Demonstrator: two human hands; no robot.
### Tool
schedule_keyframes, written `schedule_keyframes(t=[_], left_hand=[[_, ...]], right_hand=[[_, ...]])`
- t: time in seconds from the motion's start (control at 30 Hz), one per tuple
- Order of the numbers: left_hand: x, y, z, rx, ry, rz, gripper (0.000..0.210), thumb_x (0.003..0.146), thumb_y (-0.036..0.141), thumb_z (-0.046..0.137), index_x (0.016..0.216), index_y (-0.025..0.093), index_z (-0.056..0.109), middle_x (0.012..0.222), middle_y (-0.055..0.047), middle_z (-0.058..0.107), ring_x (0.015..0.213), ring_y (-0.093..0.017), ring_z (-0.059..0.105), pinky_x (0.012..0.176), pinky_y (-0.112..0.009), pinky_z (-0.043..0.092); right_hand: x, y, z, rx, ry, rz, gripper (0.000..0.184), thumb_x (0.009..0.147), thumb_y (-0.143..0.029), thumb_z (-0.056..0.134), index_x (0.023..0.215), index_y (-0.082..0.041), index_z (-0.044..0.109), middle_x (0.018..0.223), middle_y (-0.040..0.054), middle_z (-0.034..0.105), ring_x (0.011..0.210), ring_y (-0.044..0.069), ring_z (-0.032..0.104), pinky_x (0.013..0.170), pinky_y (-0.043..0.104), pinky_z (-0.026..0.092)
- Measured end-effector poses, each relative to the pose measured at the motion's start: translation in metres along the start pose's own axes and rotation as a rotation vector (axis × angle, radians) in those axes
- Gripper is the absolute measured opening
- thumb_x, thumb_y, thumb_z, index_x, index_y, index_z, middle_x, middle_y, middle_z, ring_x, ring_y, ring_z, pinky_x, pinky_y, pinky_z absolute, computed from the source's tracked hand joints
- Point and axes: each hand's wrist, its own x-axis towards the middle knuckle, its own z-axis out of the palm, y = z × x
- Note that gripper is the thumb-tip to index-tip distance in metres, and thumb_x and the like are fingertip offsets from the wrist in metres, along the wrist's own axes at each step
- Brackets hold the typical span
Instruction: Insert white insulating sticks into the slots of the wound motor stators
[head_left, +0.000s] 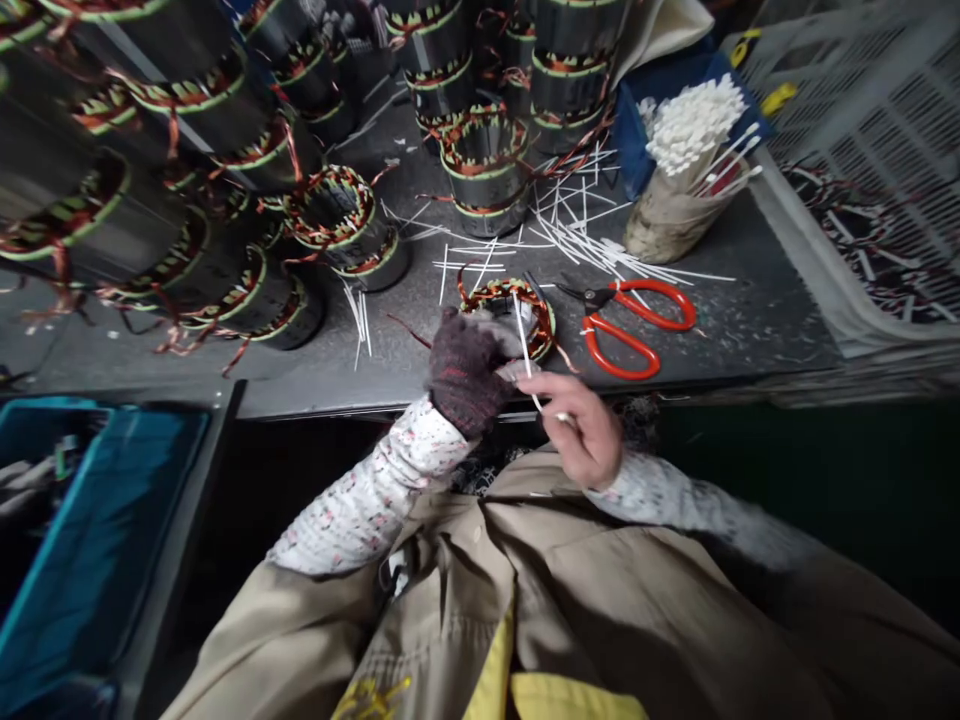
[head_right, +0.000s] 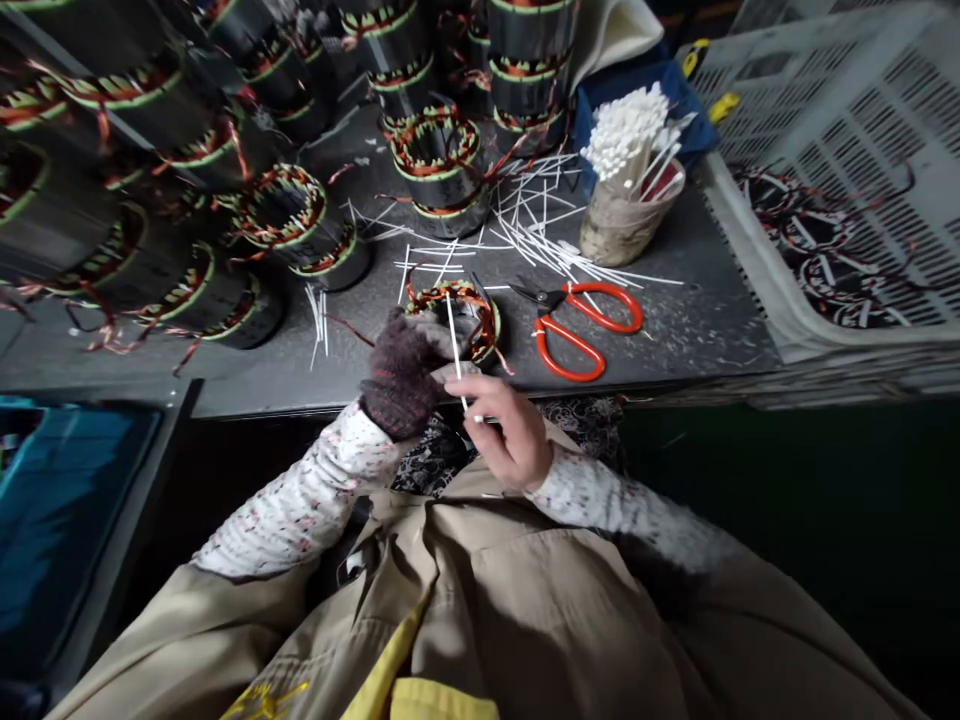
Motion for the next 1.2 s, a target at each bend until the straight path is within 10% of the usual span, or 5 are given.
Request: schedule_keyframes(t=[0.27, 0.53, 0.7, 0.9, 1.2], left_hand=[[0.004, 0.024, 0.002, 0.104, 0.011, -0.028, 0.044, 0.094, 0.049, 0.071, 0.122, 0.015, 0.067, 0.128, -0.014, 0.068, 0.117, -0.026, 0.067, 0.100, -0.041, 0.056], [0.010, 0.019, 0.011, 0.052, 0.065, 0.029, 0.025, 0.097, 0.041, 0.068, 0.087, 0.018, 0.070, 0.099, -0.007, 0.076, 0.098, -0.022, 0.071, 0.093, -0.040, 0.057], [0.009, 0.008, 0.003, 0.092, -0.009, 0.255, 0.024, 0.099, 0.042, 0.066, 0.110, 0.021, 0.069, 0.114, -0.004, 0.076, 0.113, -0.021, 0.071, 0.125, -0.051, 0.039], [0.001, 0.007, 0.006, 0.151, 0.069, 0.263, 0.071, 0.098, 0.050, 0.067, 0.152, 0.013, 0.040, 0.130, -0.016, 0.071, 0.120, -0.027, 0.070, 0.113, -0.045, 0.053], [-0.003, 0.009, 0.017, 0.091, 0.105, 0.221, 0.077, 0.095, 0.052, 0.071, 0.153, 0.014, 0.038, 0.137, -0.020, 0.066, 0.129, -0.031, 0.065, 0.116, -0.048, 0.051]], right_hand=[[0.041, 0.063, -0.011, 0.111, 0.376, 0.220, 0.017, 0.104, -0.040, 0.058, 0.105, -0.024, 0.062, 0.101, 0.0039, 0.072, 0.093, 0.018, 0.073, 0.086, 0.034, 0.060], [0.042, 0.068, -0.014, 0.132, 0.263, 0.231, 0.023, 0.101, -0.046, 0.063, 0.098, -0.023, 0.064, 0.101, 0.0037, 0.074, 0.097, 0.017, 0.072, 0.092, 0.035, 0.060], [0.044, 0.058, -0.026, 0.073, 0.207, 0.273, 0.025, 0.104, -0.044, 0.054, 0.095, -0.023, 0.064, 0.090, 0.0028, 0.071, 0.084, 0.016, 0.070, 0.077, 0.033, 0.059], [0.004, -0.006, -0.050, -0.222, -0.099, -0.054, 0.014, 0.096, -0.013, 0.051, 0.087, -0.022, 0.058, 0.078, 0.0038, 0.065, 0.074, 0.018, 0.063, 0.070, 0.034, 0.054], [0.010, 0.008, -0.050, -0.214, -0.187, 0.131, 0.022, 0.098, -0.015, 0.051, 0.078, -0.019, 0.058, 0.072, 0.0016, 0.066, 0.067, 0.014, 0.063, 0.066, 0.026, 0.050]])
